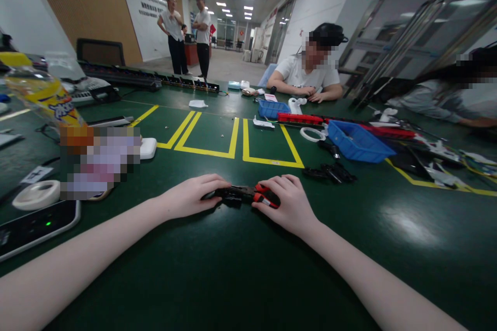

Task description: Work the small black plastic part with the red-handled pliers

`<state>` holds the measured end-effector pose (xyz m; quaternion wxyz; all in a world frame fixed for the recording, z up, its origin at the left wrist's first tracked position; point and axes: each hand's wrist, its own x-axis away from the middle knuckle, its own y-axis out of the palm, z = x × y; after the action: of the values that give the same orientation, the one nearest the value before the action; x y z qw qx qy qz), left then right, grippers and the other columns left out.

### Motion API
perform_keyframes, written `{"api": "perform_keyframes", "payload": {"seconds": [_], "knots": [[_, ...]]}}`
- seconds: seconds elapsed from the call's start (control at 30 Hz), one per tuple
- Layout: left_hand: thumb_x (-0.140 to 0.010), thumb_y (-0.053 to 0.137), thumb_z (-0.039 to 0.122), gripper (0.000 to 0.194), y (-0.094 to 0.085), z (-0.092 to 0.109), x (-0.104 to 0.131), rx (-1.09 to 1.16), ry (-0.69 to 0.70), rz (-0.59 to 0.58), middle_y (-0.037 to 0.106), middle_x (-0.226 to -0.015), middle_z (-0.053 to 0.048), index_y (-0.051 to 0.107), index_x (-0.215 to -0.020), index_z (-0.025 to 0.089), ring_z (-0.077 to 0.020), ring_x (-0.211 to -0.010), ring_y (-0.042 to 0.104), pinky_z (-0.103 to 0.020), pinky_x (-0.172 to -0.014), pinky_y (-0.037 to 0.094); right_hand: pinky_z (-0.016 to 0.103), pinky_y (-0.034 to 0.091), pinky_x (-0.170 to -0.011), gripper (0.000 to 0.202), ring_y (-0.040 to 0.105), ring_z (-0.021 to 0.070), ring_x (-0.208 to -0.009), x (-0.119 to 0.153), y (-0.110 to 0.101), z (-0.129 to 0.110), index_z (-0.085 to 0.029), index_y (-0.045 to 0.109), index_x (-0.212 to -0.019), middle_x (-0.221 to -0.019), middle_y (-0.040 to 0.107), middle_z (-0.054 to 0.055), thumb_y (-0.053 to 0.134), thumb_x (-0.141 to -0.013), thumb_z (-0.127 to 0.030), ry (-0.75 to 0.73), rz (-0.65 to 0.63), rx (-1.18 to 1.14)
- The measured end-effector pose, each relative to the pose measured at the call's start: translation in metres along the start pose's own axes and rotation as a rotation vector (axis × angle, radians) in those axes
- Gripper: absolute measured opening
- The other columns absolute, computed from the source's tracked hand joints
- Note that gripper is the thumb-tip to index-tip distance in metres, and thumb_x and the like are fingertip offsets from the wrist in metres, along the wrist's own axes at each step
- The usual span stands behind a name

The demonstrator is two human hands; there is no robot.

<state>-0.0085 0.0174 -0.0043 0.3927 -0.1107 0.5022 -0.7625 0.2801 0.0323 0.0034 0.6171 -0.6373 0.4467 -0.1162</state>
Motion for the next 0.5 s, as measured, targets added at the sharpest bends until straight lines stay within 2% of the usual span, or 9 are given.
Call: {"api": "perform_keyframes", "payload": {"seconds": [0.33, 0.5], "knots": [[-0.094, 0.052, 0.017, 0.042, -0.0009, -0.0002, -0.0009, 0.002, 0.001, -0.006, 0.059, -0.128, -0.007, 0.049, -0.135, 0.024, -0.0201, -0.113, 0.060, -0.033, -0.094, 0.051, 0.047, 0.038, -0.095, 0.038, 0.063, 0.0262, -0.096, 0.0013, -0.0004, -0.0028, -0.018, 0.064, -0.110, -0.105, 0.071, 0.009, 0.068, -0.082, -0.043, -0.052, 0.063, 0.071], [-0.094, 0.053, 0.018, 0.041, 0.0004, -0.0004, -0.0011, -0.015, 0.014, 0.013, 0.060, -0.125, -0.007, 0.049, -0.134, 0.022, -0.0200, -0.112, 0.060, -0.034, -0.095, 0.051, 0.047, 0.037, -0.096, 0.037, 0.063, 0.0254, -0.095, 0.0008, -0.0005, -0.0016, -0.019, 0.065, -0.108, -0.103, 0.071, 0.008, 0.069, -0.081, -0.044, -0.027, 0.043, 0.025]]}}
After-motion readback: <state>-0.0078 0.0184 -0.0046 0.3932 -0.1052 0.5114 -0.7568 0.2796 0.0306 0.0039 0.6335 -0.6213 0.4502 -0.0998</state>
